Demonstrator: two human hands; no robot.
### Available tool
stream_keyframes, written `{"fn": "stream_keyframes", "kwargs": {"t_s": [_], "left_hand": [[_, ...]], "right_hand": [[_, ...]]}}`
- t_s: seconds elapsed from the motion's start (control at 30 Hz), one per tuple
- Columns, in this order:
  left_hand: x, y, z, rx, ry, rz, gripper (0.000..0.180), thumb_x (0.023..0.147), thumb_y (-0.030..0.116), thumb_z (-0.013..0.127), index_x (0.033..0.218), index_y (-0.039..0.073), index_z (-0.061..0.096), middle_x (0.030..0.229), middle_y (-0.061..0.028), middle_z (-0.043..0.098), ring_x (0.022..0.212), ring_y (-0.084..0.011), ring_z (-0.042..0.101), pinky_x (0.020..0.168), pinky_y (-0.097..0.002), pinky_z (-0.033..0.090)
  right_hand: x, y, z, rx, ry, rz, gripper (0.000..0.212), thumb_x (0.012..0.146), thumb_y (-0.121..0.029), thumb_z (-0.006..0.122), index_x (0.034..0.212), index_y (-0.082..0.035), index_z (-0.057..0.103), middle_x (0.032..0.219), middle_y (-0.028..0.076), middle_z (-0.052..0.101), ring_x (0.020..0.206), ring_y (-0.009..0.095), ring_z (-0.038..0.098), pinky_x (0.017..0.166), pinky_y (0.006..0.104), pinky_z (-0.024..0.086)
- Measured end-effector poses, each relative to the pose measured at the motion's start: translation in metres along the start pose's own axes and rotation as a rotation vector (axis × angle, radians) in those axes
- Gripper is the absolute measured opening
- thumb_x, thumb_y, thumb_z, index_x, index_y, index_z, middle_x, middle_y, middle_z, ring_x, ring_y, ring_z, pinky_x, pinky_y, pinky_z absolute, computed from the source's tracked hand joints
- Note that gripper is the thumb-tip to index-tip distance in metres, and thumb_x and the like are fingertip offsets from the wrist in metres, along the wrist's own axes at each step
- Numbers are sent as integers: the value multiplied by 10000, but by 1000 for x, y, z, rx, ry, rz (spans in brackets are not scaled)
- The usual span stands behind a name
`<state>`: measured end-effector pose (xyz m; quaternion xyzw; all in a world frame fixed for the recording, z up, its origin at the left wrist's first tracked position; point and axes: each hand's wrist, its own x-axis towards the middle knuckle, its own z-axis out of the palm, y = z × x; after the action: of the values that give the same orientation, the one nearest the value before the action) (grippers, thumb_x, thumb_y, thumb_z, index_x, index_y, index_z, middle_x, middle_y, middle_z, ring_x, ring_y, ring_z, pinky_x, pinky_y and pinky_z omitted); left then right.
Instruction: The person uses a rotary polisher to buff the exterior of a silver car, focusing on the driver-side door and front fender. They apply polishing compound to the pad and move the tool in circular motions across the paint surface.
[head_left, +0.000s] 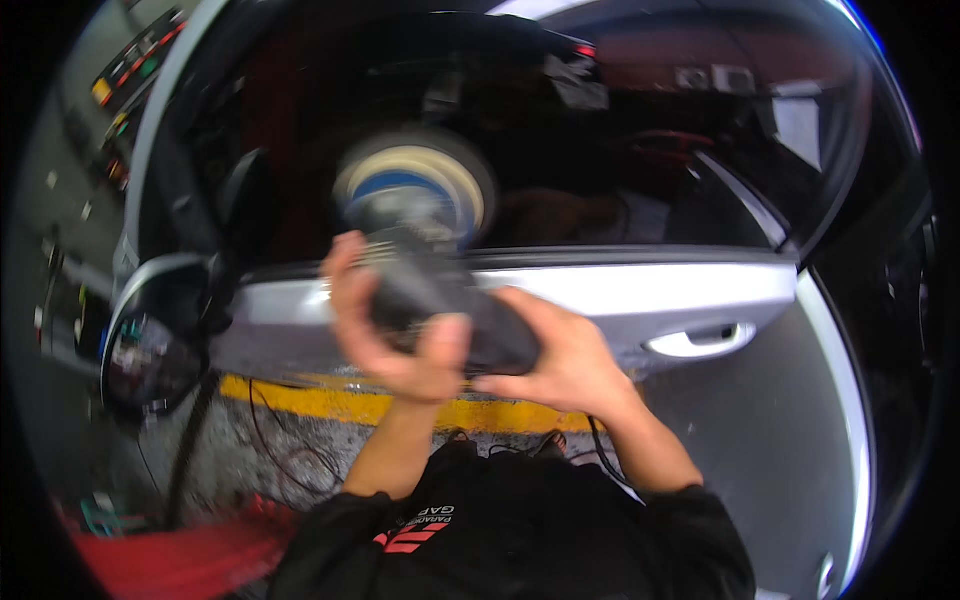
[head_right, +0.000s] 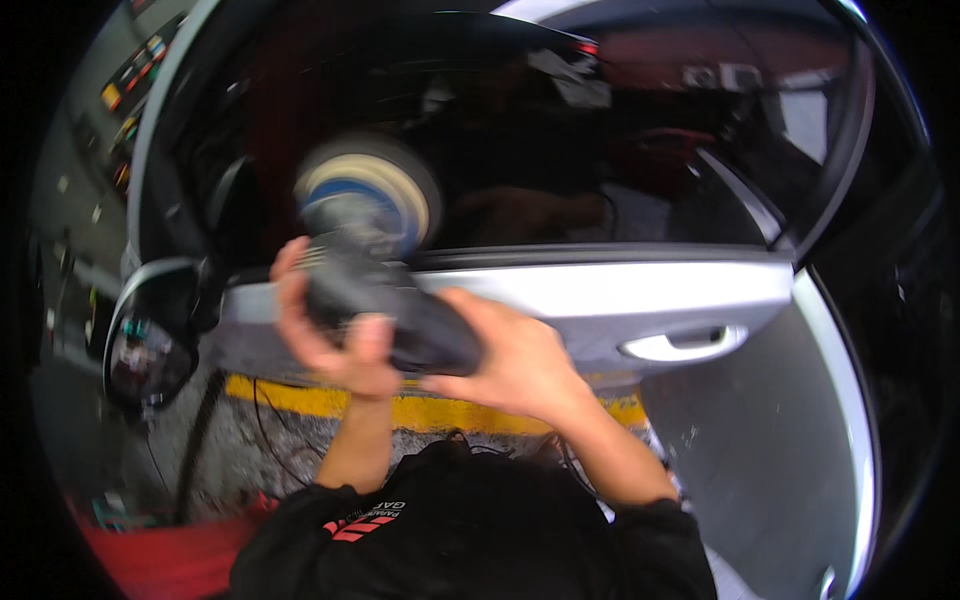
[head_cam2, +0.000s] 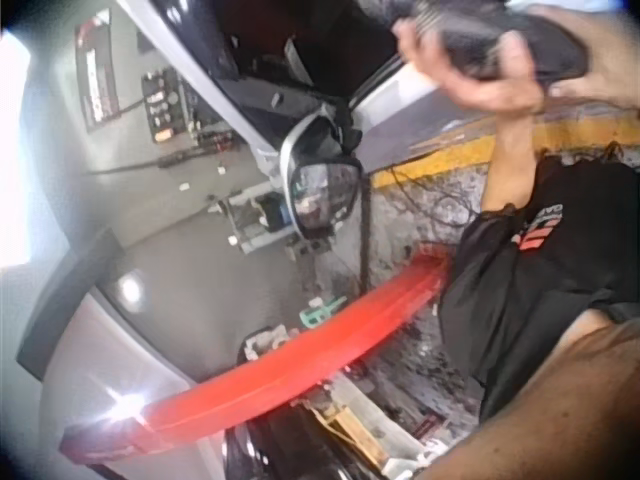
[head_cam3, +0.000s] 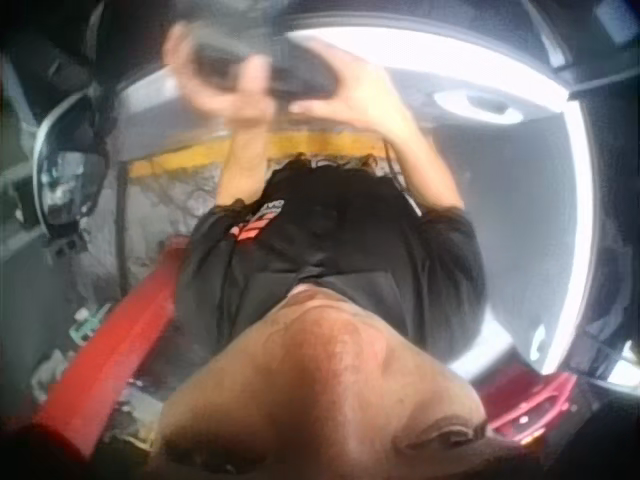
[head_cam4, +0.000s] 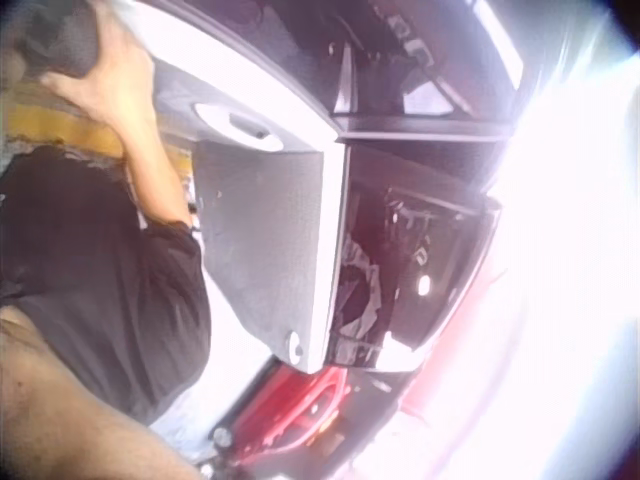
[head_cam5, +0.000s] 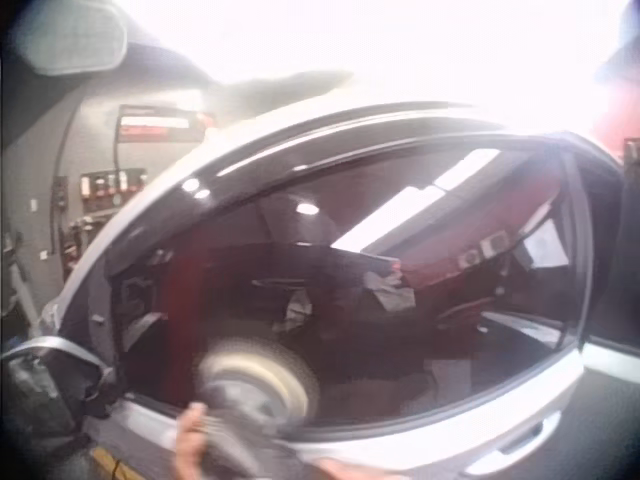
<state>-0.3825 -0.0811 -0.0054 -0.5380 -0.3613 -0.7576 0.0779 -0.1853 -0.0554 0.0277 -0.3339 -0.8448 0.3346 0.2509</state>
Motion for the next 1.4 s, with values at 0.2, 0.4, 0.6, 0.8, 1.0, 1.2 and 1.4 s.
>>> {"fn": "stream_keyframes", "kwargs": {"t_s": [0.2, 0.4, 0.6, 0.8, 1.0, 1.2, 1.4], "left_hand": [[30, 7, -33, -117, 382, -336, 661, 898, 254, 538, 1498, -14, 464, 1581, -235, 469, 1455, -386, 476, 1208, -525, 429], [8, 4, 2, -64, 80, -116, 601, 876, 253, 572, 1435, 41, 508, 1574, -249, 442, 1428, -415, 484, 1162, -563, 489], [-7, 35, 97, -149, -312, 51, 556, 802, 195, 699, 1337, 112, 572, 1525, -236, 475, 1408, -445, 485, 1209, -604, 383], [-13, 77, 206, -127, -630, 233, 449, 677, 146, 800, 1120, 140, 730, 1378, -169, 630, 1378, -425, 531, 1231, -628, 242], [-31, 114, 305, -247, -752, 280, 377, 692, 134, 797, 1063, 97, 744, 1337, -157, 620, 1327, -414, 543, 1176, -635, 305], [-17, 111, 311, -332, -646, 259, 392, 714, 120, 767, 1104, 92, 747, 1301, -162, 601, 1296, -423, 544, 1166, -648, 319], [42, 68, 176, -135, -479, 239, 537, 634, 158, 776, 1168, 130, 736, 1352, -149, 604, 1313, -399, 563, 1178, -605, 332]], "right_hand": [[0, -22, 15, -96, -143, -40, 946, 771, -254, 873, 1579, -102, 406, 1116, 196, 632, 1018, 425, 692, 853, 524, 586], [-46, 19, 30, -39, 146, 85, 887, 770, -257, 865, 1535, -117, 438, 1183, 194, 640, 1112, 443, 676, 932, 544, 568], [-91, 70, 21, 237, 410, 219, 847, 767, -295, 901, 1482, -124, 481, 1244, 193, 657, 1175, 418, 675, 980, 498, 565], [-127, 122, 27, 583, 690, 213, 850, 754, -225, 937, 1459, -65, 492, 1230, 167, 681, 1101, 313, 718, 954, 419, 577], [-144, 136, -8, 896, 923, 62, 668, 812, -77, 904, 1363, 8, 536, 1238, 123, 684, 1110, 206, 683, 962, 359, 561], [-131, 117, -20, 862, 896, 91, 624, 805, -138, 932, 1297, 1, 572, 1154, 84, 711, 1044, 182, 687, 953, 358, 550], [-94, 80, 5, 529, 578, 184, 860, 763, -238, 962, 1435, -2, 480, 1288, 186, 656, 1179, 265, 679, 1016, 406, 551]]}}
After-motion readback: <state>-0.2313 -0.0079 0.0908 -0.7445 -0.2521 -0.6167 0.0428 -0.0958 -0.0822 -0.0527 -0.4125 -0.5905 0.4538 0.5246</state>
